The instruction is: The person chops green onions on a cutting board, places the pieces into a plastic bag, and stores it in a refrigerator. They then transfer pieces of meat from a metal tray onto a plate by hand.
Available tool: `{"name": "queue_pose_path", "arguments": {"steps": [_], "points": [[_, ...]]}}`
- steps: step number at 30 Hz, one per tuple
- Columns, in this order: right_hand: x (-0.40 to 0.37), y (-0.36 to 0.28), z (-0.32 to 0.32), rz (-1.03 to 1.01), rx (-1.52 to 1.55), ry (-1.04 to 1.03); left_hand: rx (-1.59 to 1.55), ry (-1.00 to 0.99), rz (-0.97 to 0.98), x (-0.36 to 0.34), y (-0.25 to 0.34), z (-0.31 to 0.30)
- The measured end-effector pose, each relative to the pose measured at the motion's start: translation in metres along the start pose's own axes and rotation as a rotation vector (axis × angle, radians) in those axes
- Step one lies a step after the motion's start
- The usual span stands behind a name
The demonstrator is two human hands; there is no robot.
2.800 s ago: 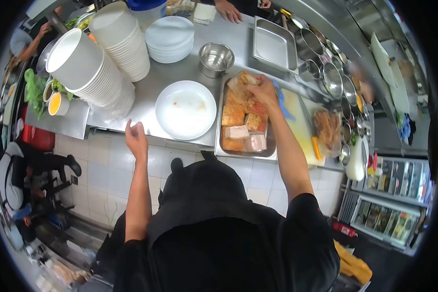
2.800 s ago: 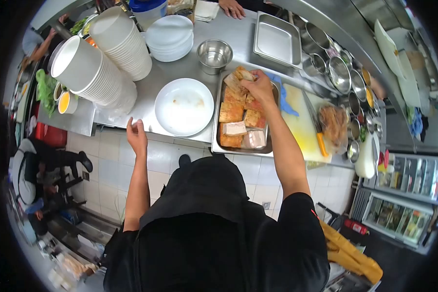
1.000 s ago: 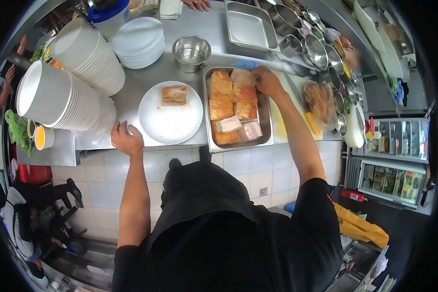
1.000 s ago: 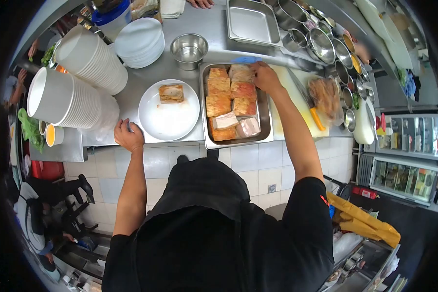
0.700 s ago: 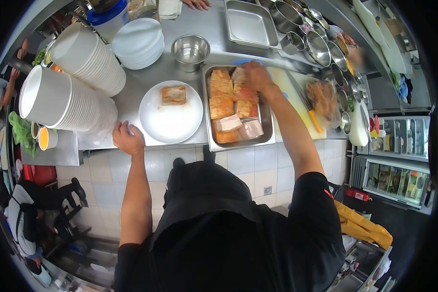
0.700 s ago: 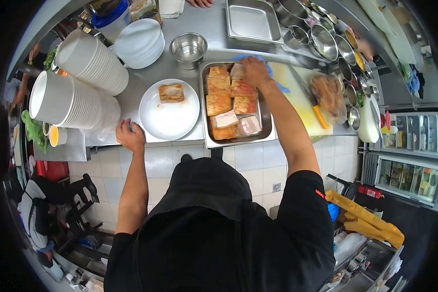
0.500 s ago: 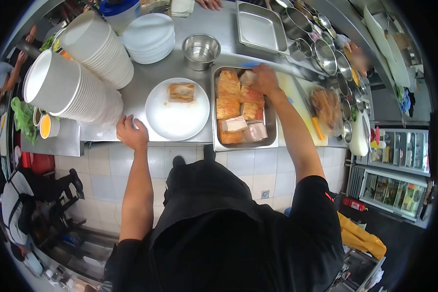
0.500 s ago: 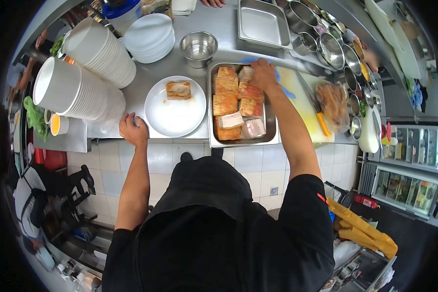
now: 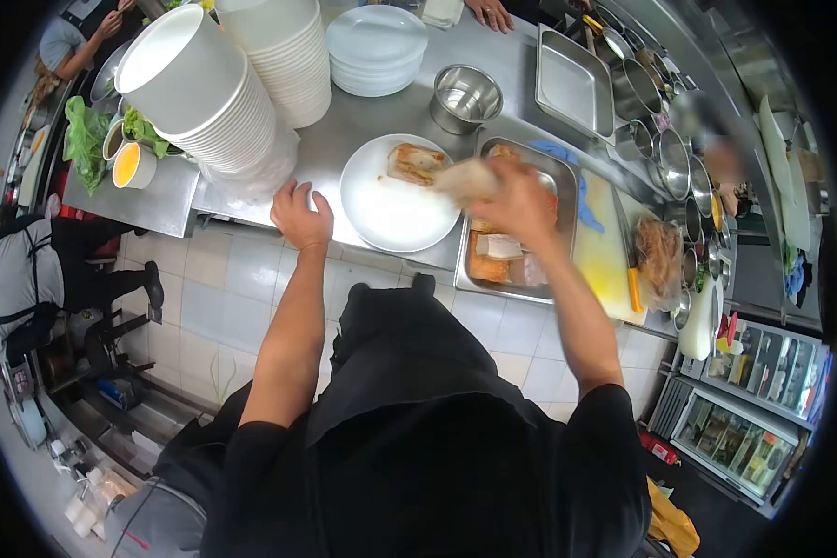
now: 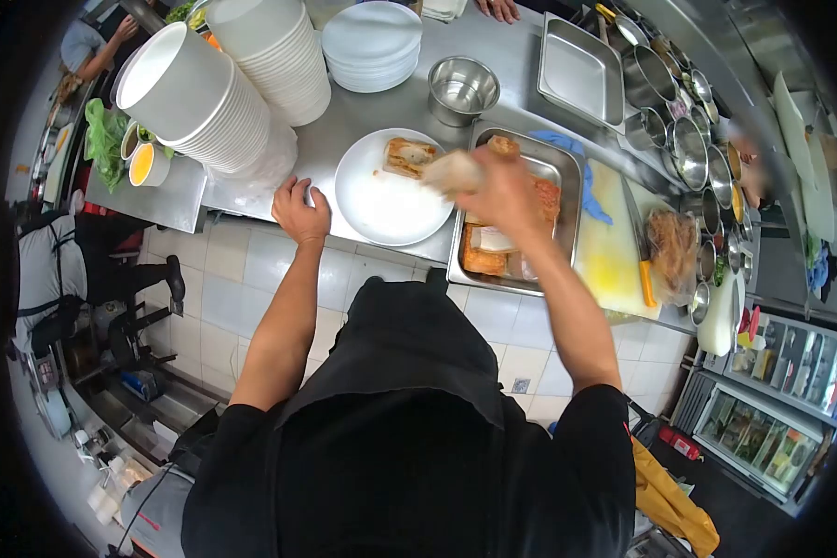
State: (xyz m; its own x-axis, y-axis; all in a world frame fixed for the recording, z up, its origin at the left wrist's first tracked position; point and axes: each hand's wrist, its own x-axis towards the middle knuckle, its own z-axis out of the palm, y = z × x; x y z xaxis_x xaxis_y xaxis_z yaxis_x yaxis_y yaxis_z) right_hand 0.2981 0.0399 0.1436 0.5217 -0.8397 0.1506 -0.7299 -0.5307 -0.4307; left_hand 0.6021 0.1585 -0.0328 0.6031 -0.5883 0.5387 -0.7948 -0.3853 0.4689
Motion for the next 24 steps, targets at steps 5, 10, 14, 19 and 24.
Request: {"name": "queue_pose_path", "arguments": {"steps": [5,10,14,19,24], "points": [[0.007,-0.036,0.078,-0.264,0.056,-0.016,-0.006,0.010,0.011,0.001,-0.003,0.002],[0.005,-0.040,0.098,-0.330,-0.043,0.071,-0.015,0.028,0.006,0.000,-0.005,0.005],[0.000,-0.035,0.095,-0.374,-0.034,0.087,-0.007,0.022,0.006,-0.001,-0.003,0.003],[0.005,-0.034,0.098,-0.421,0.057,0.109,-0.003,0.004,0.012,0.000,-0.004,0.005],[0.001,-0.033,0.099,-0.385,0.058,0.130,0.010,-0.026,0.006,-0.001,-0.002,0.004]]}}
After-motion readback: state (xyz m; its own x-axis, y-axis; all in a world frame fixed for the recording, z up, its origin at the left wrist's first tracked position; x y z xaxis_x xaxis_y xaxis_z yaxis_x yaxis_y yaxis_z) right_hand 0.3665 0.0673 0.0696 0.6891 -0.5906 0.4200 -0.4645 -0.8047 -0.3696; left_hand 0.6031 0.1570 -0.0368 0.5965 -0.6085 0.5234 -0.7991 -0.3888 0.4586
